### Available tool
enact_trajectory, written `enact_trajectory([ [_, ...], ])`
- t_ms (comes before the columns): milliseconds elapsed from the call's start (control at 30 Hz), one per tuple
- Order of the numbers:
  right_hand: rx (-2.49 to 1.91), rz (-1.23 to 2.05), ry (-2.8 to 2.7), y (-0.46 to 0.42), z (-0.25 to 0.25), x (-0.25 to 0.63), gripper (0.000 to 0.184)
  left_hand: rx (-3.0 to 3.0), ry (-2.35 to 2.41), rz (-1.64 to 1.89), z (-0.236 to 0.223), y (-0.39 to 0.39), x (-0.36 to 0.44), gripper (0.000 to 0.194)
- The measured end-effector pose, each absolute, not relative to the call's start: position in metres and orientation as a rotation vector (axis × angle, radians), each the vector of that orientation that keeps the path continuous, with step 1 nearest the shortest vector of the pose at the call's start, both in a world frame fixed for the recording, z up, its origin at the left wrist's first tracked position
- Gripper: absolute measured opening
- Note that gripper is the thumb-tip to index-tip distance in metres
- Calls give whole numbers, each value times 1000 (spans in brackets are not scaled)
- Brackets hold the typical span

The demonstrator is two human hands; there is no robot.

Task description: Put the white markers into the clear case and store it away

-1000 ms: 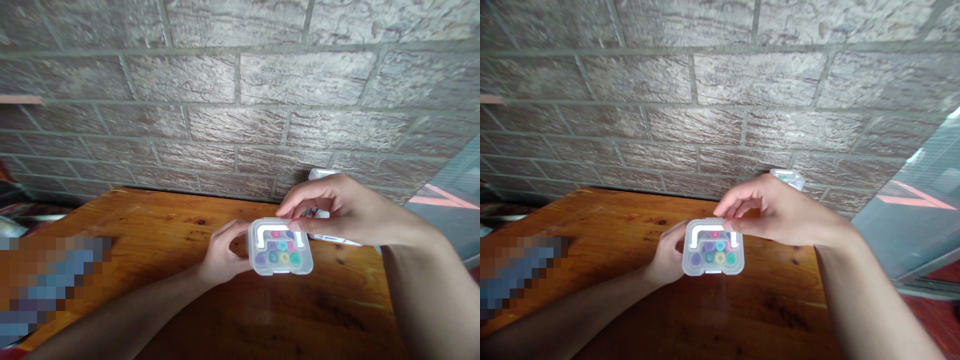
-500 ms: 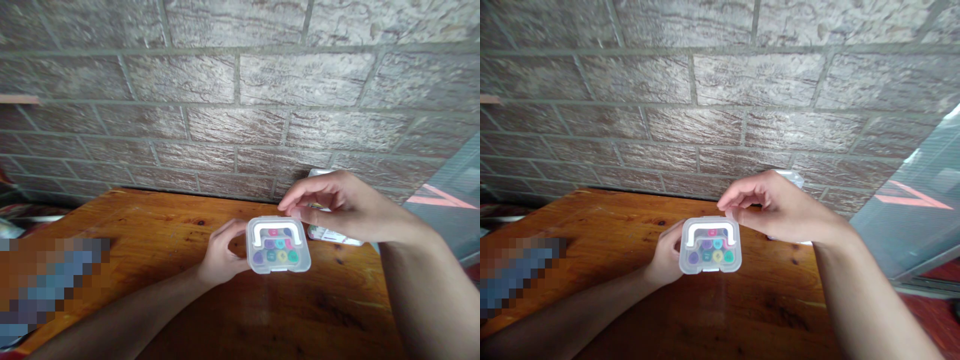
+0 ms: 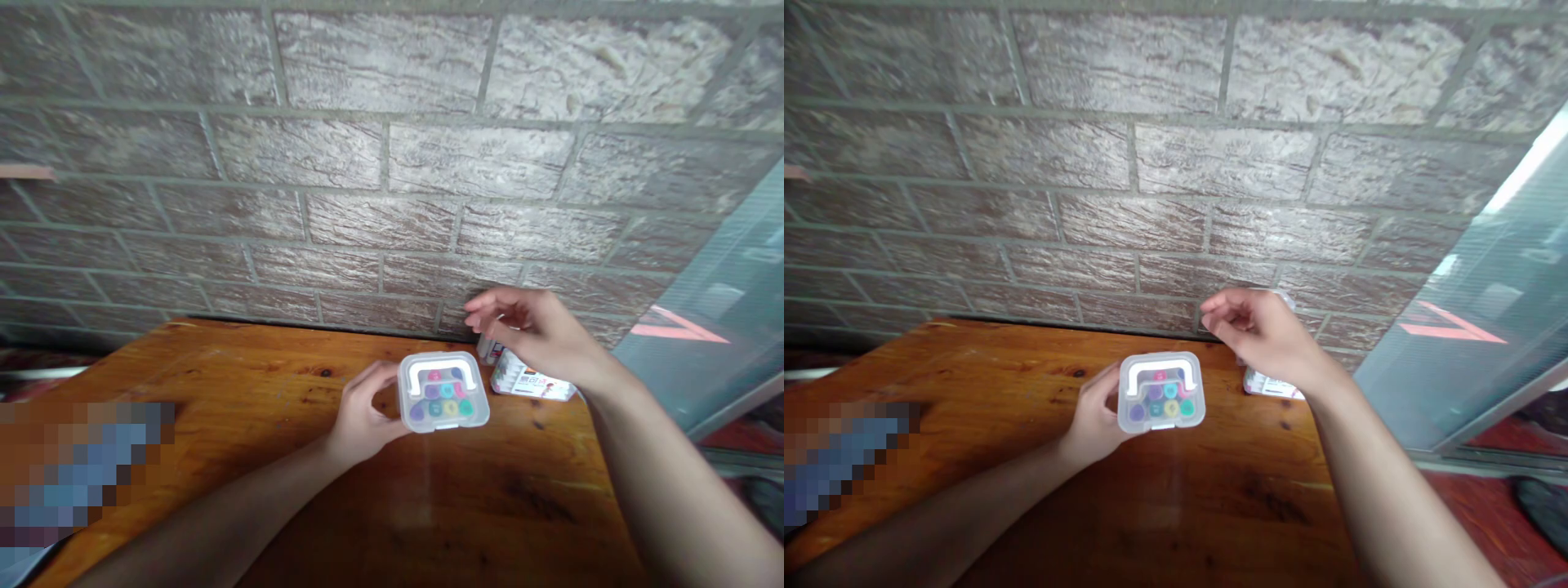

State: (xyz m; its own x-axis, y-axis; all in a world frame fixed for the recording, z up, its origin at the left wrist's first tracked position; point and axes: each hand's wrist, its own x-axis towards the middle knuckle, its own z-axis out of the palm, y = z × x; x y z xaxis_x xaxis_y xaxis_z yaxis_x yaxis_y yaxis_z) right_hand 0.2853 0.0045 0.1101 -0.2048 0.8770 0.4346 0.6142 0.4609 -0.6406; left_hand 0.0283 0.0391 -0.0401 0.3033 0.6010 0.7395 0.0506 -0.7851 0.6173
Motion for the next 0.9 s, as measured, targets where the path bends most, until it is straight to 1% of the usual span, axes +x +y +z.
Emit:
enact_trajectory([
  [100,-1322,469,-1927,3,83,292,30,2015,589,1491,-38,38,30,49],
  [167,-1337,586,-1890,-1,56,294,37,1924,604,1450,-39,36,32,52],
  [267,-1195,775,-1799,-10,12,290,53,1782,584,1329,-41,34,36,58],
  [367,-1122,805,-1789,-18,-21,281,63,1678,560,1260,-42,32,38,60],
  [467,-1085,781,-1869,-28,-33,271,72,1648,575,1275,-43,31,38,60],
  [567,-1082,782,-1923,-35,-36,263,71,1620,567,1259,-44,32,38,59],
  [633,-1040,876,-1883,-36,-38,259,68,1592,551,1227,-45,32,38,58],
  [767,-953,1070,-1714,-34,-47,255,51,1558,551,1142,-43,31,39,54],
  [900,-920,1194,-1628,-34,-52,254,47,1518,544,1127,-41,31,41,52],
])
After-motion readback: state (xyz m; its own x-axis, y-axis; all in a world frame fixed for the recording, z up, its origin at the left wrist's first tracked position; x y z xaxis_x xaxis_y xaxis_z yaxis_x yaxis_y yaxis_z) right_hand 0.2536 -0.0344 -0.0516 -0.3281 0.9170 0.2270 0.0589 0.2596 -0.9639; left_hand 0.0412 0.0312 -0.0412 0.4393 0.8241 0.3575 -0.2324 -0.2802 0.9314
